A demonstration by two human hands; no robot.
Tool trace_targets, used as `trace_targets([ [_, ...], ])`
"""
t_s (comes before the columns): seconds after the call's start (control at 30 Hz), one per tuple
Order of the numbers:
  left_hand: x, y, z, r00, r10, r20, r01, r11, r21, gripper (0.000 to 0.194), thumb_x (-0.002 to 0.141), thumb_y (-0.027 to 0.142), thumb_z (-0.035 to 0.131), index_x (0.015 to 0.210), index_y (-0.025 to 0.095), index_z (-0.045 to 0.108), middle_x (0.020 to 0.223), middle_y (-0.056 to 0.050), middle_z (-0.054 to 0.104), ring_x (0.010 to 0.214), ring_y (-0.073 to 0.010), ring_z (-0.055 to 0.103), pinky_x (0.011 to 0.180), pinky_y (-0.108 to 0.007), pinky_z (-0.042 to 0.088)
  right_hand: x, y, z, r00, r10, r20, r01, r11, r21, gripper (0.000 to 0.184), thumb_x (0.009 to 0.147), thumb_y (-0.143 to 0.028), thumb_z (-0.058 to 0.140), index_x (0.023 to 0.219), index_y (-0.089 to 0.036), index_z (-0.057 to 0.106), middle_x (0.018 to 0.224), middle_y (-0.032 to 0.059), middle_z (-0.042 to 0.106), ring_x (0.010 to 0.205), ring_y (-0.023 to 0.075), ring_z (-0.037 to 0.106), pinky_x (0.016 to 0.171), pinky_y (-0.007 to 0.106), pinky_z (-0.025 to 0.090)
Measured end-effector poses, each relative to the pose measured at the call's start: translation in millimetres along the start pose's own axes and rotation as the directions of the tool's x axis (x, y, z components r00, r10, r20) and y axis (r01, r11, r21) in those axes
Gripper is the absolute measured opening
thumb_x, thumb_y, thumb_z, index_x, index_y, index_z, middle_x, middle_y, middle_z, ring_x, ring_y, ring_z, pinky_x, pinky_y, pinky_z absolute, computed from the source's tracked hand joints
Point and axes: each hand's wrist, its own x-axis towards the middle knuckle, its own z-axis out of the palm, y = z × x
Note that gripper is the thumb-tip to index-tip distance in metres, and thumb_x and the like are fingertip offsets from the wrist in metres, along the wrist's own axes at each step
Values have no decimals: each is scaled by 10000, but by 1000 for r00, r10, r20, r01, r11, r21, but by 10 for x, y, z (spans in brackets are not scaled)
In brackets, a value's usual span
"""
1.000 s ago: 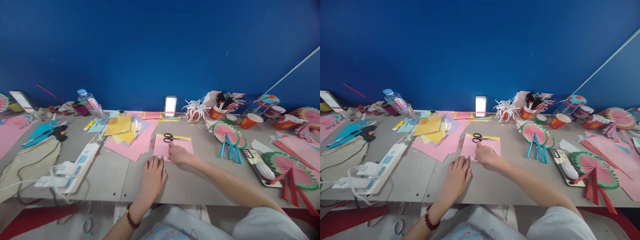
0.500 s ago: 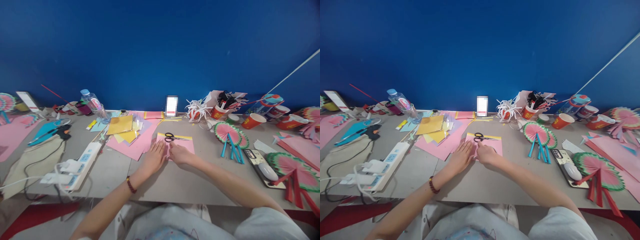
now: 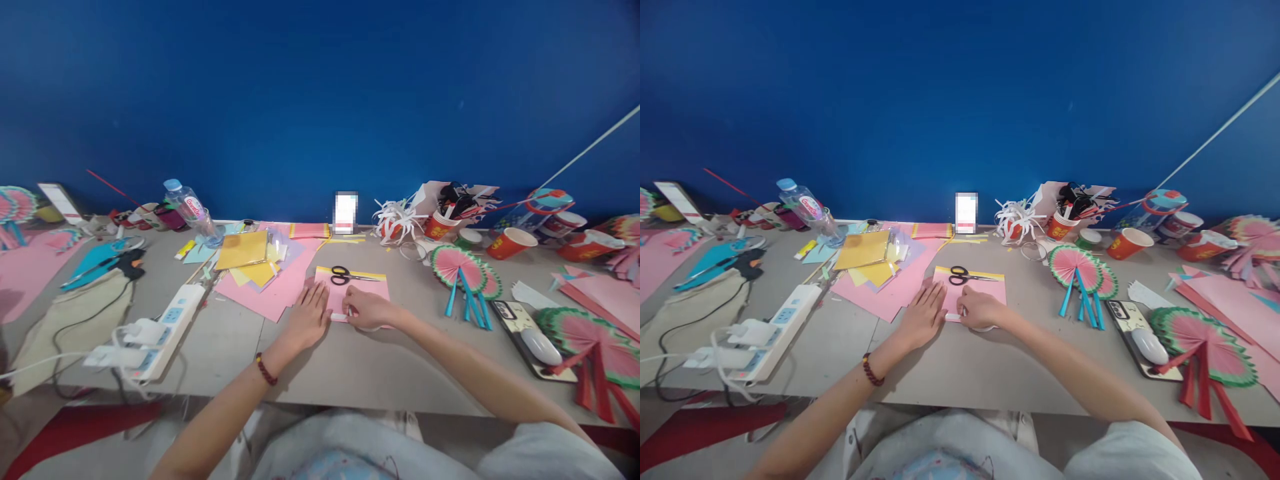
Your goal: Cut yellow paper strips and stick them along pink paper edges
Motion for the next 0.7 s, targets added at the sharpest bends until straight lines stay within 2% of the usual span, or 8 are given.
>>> trace_targets([
  [0.17,19,-23,-64,1000,10,26,-9,999,-37,512,989,327,221,1442,121,341,1509,-98,336,1403,-212,290,1144,-417,259,-96,25,156,987,-22,-159,23,1000,8,189,802,-201,515,962,-207,615,1019,36,538,679,114,530,595,237,332],
  [0.3,30,-70,-84,998,25,60,-21,997,-75,486,998,313,214,1431,153,364,1495,-78,369,1395,-206,309,1126,-412,295,-141,30,285,960,-30,-279,42,998,36,177,814,-163,486,945,-189,604,1013,37,547,740,124,546,674,240,360],
  [0.5,9,-63,-59,999,38,11,-38,998,-50,480,994,300,247,1440,154,347,1501,-94,354,1392,-216,316,1131,-430,287,-156,-10,400,936,5,-351,14,999,50,198,803,-98,479,939,-164,607,1030,59,555,860,147,563,796,251,396],
  [0.6,1,-49,-49,999,33,9,-33,999,-40,480,992,299,253,1436,148,354,1498,-98,358,1387,-218,324,1124,-427,302,-175,-23,472,917,5,-399,20,998,60,241,799,-66,470,969,-162,610,1098,72,548,923,157,568,827,252,412],
  [0.7,-4,-49,-29,1000,22,-5,-22,999,-31,481,991,299,256,1439,152,350,1500,-95,355,1389,-221,319,1123,-428,304,-206,-25,543,893,30,-450,-4,998,60,254,812,-63,460,979,-172,619,1177,84,508,903,152,576,833,266,429],
])
